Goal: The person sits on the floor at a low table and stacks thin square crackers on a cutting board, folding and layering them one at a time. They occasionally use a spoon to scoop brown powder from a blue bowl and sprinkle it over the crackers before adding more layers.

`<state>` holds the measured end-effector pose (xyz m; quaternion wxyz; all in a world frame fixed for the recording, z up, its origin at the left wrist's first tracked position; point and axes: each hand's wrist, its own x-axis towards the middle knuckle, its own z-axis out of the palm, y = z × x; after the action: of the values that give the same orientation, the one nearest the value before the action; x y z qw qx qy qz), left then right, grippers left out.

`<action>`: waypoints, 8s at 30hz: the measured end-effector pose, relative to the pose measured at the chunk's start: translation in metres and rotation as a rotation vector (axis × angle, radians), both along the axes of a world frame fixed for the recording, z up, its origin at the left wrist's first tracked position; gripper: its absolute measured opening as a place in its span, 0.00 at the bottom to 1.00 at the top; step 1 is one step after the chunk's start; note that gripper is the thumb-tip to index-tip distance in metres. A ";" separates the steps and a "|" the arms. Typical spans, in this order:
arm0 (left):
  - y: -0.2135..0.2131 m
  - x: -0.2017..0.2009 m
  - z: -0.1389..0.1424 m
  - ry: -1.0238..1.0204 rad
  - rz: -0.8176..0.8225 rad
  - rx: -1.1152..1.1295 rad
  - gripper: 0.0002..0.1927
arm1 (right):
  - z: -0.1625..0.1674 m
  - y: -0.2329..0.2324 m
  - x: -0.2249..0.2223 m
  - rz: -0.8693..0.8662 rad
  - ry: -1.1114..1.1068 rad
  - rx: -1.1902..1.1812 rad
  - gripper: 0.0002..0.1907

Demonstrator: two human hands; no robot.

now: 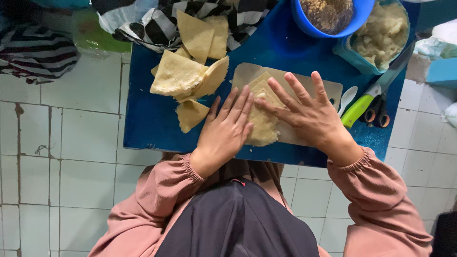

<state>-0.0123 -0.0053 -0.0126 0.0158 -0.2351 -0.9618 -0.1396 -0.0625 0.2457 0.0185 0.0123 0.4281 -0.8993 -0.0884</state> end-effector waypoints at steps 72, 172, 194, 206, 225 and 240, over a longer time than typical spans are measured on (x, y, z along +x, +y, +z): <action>0.001 0.000 0.002 -0.027 0.003 0.035 0.32 | -0.003 -0.013 -0.016 -0.279 0.072 0.222 0.39; -0.013 0.014 0.022 -0.104 0.268 0.449 0.06 | 0.009 -0.022 0.073 -0.789 -0.655 -1.111 0.26; 0.088 0.029 0.018 0.057 0.050 0.234 0.07 | -0.018 0.049 0.101 -1.122 -0.017 -0.816 0.09; 0.082 0.023 0.018 0.009 0.013 0.298 0.17 | 0.065 0.047 0.060 -0.918 0.122 -1.240 0.04; 0.087 0.010 0.008 -0.059 0.054 0.469 0.12 | 0.012 0.041 -0.002 -0.826 -0.227 -1.700 0.11; 0.077 0.023 0.016 -0.079 0.032 0.563 0.10 | -0.001 0.052 0.002 -0.808 -0.298 -1.883 0.10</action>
<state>0.0104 0.0719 0.0031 0.0451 -0.2006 -0.8887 -0.4098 -0.0605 0.2981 0.0175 0.2002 -0.0821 -0.6732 0.7070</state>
